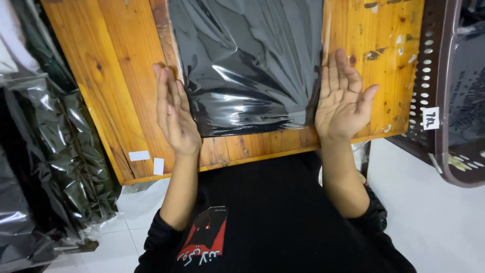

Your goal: Folding black shirts and placing them into clear plastic bags for final packaging at a sewing factory.

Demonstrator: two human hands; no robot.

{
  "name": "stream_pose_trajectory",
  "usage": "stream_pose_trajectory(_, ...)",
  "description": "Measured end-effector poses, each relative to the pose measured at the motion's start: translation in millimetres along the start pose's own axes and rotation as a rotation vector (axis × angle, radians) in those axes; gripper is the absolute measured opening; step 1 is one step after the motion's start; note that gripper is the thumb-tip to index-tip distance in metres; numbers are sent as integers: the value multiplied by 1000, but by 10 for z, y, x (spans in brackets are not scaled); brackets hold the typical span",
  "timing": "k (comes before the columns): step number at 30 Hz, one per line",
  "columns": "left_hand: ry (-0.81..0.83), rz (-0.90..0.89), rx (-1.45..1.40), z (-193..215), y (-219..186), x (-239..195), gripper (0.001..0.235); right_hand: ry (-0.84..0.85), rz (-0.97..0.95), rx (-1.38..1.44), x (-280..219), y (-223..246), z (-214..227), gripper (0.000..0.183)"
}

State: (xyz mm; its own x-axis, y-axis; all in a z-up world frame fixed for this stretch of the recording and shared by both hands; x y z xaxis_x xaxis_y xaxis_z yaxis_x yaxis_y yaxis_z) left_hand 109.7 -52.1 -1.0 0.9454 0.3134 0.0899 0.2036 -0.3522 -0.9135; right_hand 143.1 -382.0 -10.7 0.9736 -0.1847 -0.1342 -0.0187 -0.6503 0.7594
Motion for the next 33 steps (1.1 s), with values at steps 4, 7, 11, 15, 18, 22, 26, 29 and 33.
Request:
stream_pose_trajectory(4, -72, -62, -179, 114, -17, 30, 59, 56, 35, 100, 43, -39, 333, 58)
stream_pose_trajectory(7, -108, 33, 132, 171, -197, 69, 46, 78, 20, 367, -41, 32, 435, 50)
stream_pose_trajectory(11, -13, 343, 399, 250, -285, 172, 45, 154, 245, -309, -300, 181, 108, 61)
stream_pose_trajectory(15, 101, 519, 504, 251, -66, 279, 72, 559, 707, -1262, -632, 113, -885, 58)
stream_pose_trajectory(18, 91, 524, 245, 482, 579, 304, 43, 722, 966, -1558, -784, -266, -1015, 80)
stream_pose_trajectory(22, 60, 474, -54, -289, -196, 308, 36, 599, 1229, -1633, -818, -343, -1104, 64)
stream_pose_trajectory(26, 108, 358, -142, -542, -484, 157, 45, 597, 1168, -1456, -730, -303, -993, 64)
stream_pose_trajectory(29, 340, 186, -152, -937, -1013, 169, 53, 501, 842, -1021, -589, -97, -1084, 83)
stream_pose_trajectory(33, 614, -371, 194, -1219, -1519, 324, 50, -172, 17, 40, -432, -64, -1010, 43)
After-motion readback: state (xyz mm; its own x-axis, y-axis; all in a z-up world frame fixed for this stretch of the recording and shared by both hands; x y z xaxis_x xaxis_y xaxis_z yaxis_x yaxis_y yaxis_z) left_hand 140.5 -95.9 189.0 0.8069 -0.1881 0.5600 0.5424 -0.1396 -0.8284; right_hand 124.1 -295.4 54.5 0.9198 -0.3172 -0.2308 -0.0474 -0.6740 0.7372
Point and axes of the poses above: each hand's wrist, its own x-axis towards the middle knuckle, its own z-axis out of the back of the hand, y = z × x, the point moved 6 cm from there along x, towards the middle knuckle, and after that the axes turned 5 degrees about -x, right-handed, at the moved point
